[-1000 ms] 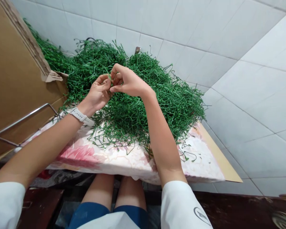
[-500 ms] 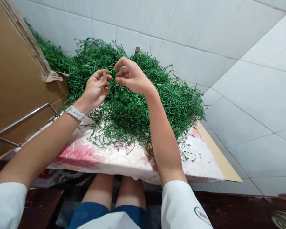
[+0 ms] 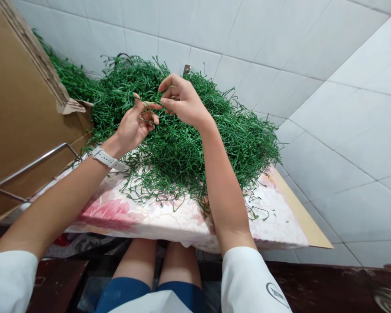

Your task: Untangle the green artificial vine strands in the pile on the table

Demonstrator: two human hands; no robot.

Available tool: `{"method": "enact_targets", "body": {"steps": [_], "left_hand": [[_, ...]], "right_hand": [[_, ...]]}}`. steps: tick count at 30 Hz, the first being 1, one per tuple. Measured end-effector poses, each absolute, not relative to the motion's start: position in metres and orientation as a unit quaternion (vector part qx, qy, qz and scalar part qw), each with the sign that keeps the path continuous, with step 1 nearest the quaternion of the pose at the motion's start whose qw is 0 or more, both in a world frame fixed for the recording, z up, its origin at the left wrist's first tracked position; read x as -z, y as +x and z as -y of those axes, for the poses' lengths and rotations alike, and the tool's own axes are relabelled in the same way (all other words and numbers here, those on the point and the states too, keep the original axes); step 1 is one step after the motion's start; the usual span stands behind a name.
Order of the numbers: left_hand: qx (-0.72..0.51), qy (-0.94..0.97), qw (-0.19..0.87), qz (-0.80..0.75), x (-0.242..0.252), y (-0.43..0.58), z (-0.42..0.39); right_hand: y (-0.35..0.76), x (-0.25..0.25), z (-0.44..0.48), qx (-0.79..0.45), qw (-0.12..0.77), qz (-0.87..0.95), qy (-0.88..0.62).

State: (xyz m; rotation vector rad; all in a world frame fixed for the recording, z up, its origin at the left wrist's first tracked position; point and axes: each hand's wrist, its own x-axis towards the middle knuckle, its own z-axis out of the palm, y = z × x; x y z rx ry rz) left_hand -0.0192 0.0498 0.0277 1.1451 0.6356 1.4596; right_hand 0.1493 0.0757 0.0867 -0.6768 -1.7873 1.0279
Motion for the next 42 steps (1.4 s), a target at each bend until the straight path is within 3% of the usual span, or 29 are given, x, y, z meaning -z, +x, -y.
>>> {"method": "enact_targets", "body": {"steps": [16,26,33,42], "left_hand": [[-0.672,0.498,0.467,-0.285,-0.028,-0.017,-0.051],[-0.702,0.447,0.486,-0.269,-0.025,-0.018,-0.057],[-0.686,0.502,0.448,-0.276,-0.025,-0.015,-0.054],[-0.690,0.543,0.401,-0.260,-0.014,-0.018,-0.070]], "right_hand": [[0.159,-0.093,-0.075,-0.420,0.485,0.715,-0.278],[0.159,-0.093,-0.066,-0.446,0.404,0.750,-0.275],[0.159,-0.086,-0.078,-0.371,0.332,0.831,-0.250],[0.150,-0.075,-0.089,-0.313,0.326,0.877,-0.163]]}}
